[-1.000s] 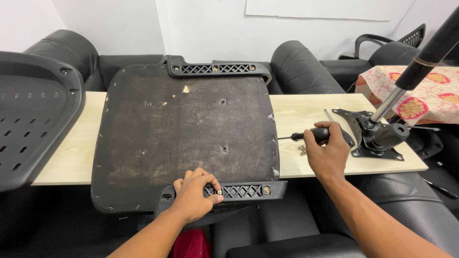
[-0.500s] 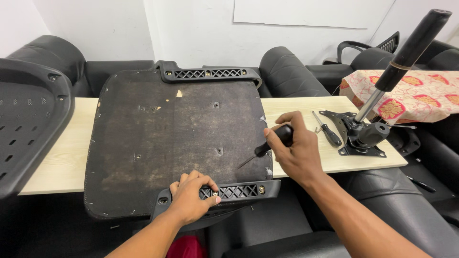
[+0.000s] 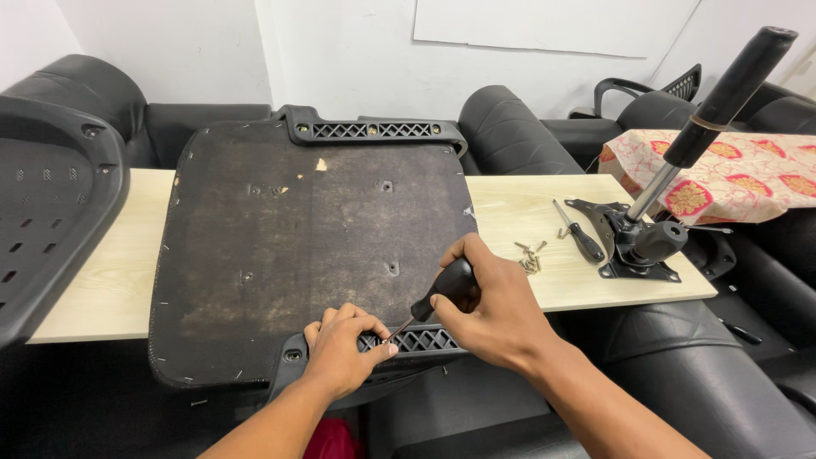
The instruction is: The person uses a screwdriver to fasten screws into the underside of an overturned chair seat, securing a plastic bracket to the seat base. The person repeatedly picks up screws and tightens them into the bracket.
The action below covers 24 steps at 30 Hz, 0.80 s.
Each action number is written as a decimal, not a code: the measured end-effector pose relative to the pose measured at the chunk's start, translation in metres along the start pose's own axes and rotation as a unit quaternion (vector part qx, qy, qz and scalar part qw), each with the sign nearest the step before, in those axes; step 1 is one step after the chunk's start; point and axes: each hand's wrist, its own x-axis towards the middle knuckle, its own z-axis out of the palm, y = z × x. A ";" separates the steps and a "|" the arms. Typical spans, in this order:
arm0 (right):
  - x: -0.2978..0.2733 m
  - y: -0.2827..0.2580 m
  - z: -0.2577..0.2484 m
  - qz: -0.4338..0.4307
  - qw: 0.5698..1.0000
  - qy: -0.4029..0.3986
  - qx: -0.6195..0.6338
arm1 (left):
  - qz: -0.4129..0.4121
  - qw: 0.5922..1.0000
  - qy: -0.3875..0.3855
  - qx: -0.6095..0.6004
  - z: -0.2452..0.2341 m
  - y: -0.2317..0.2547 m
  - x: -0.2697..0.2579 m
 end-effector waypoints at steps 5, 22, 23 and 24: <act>-0.003 -0.011 0.002 -0.003 1.000 -0.006 0.023 | -0.005 1.000 -0.004 -0.002 -0.002 0.002 -0.002; -0.011 -0.027 0.009 -0.099 0.992 -0.023 -0.076 | -0.013 1.000 -0.003 -0.002 -0.004 0.006 -0.003; -0.011 -0.027 0.009 -0.102 0.992 -0.019 -0.077 | -0.012 1.000 0.000 -0.001 -0.004 0.006 -0.003; -0.011 -0.026 0.009 -0.104 0.991 -0.016 -0.078 | -0.010 1.000 0.004 -0.001 -0.004 0.006 -0.002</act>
